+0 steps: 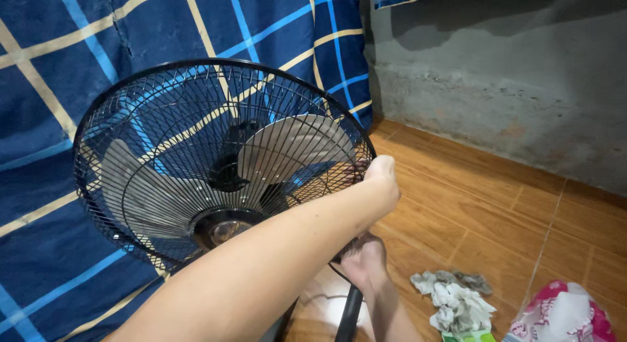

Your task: The person assembles a pedestal fan by attaching the fan blades to the motor hub using a screwdriver, then securing the front protective cage. Finally, the person plugs the fan into a wall socket.

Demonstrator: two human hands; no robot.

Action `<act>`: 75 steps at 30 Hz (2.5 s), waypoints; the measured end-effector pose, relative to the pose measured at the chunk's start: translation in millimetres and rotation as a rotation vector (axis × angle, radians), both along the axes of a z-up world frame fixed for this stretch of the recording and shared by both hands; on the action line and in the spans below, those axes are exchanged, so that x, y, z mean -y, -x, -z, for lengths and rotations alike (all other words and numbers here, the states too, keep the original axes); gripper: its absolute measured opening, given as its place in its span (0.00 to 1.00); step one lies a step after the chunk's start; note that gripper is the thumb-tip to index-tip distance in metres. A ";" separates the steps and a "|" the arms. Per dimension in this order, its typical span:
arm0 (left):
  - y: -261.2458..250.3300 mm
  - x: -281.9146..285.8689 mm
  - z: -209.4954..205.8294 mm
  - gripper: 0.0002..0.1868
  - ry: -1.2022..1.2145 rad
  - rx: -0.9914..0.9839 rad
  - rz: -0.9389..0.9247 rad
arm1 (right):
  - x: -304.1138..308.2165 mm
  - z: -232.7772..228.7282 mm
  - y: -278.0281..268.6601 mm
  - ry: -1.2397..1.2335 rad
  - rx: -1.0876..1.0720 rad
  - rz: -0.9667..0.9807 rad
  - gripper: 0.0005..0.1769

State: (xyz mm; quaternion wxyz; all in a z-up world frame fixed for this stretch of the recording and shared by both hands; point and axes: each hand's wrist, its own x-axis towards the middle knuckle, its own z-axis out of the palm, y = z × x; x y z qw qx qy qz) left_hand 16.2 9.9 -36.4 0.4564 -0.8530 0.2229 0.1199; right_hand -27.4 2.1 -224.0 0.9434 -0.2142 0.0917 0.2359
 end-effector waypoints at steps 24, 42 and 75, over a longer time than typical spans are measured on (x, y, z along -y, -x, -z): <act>79.5 -25.3 -85.7 0.09 0.481 0.596 0.457 | 5.2 39.0 -48.3 0.298 0.104 0.141 0.20; 292.4 -249.9 -122.5 0.37 1.231 1.224 0.205 | -21.2 -262.8 86.2 1.199 1.515 0.992 0.22; 306.1 -393.0 132.7 0.15 3.231 0.673 -0.622 | -171.8 -335.9 181.6 2.136 2.098 1.398 0.45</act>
